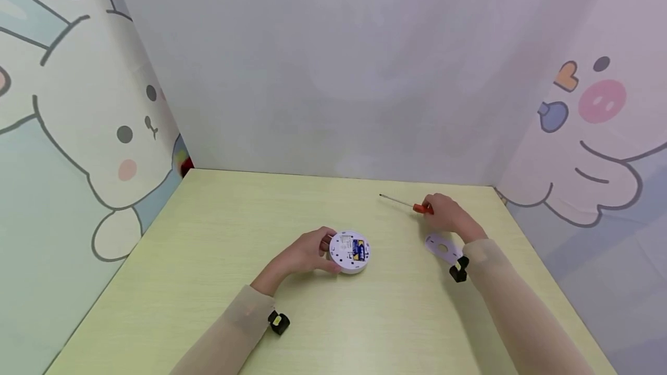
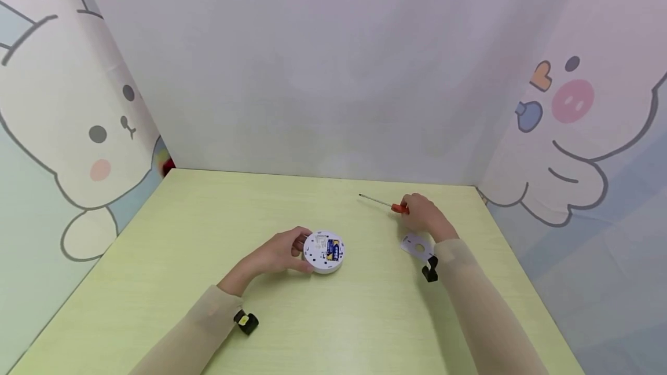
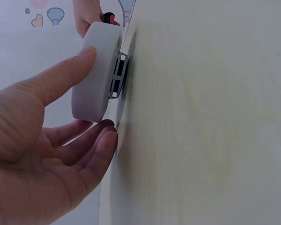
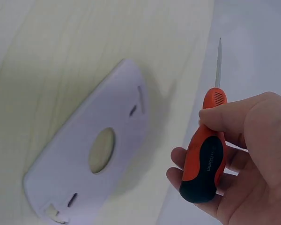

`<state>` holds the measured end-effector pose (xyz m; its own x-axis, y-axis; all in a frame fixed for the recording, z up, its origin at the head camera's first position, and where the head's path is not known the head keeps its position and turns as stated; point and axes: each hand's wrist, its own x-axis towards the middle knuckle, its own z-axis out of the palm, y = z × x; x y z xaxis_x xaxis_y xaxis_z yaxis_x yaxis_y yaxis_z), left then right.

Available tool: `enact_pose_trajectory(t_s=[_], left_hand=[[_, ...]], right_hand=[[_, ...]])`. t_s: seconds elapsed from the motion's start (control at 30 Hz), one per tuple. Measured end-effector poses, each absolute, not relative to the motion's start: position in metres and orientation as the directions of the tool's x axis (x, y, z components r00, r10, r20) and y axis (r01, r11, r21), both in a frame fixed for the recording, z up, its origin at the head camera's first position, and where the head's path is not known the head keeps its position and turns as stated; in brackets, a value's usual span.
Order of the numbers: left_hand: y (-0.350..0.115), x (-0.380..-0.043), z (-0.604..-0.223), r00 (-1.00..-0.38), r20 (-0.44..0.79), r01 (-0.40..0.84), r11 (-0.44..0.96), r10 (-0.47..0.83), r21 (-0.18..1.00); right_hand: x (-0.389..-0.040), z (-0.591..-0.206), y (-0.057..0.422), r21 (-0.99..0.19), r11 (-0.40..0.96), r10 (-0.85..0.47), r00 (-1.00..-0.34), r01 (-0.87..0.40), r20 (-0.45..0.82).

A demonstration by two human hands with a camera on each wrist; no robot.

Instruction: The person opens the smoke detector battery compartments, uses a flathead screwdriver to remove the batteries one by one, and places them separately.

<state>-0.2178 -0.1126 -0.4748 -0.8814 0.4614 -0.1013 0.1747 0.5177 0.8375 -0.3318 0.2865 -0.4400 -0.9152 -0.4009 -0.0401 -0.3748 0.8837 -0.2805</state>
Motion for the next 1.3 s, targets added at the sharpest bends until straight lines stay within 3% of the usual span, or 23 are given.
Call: enact_pose_trajectory(t_s=[0.8, 1.3], left_hand=[[-0.113, -0.217, -0.471, -0.879, -0.105, 0.170, 0.511, 0.465, 0.843], [-0.113, -0.218, -0.470, -0.877, -0.111, 0.171, 0.521, 0.467, 0.836]], right_hand=[[-0.259, -0.372, 0.266, -0.458, 0.816, -0.417, -0.907, -0.351, -0.048], [-0.247, -0.387, 0.258, -0.520, 0.772, -0.472, -0.878, -0.366, -0.083]])
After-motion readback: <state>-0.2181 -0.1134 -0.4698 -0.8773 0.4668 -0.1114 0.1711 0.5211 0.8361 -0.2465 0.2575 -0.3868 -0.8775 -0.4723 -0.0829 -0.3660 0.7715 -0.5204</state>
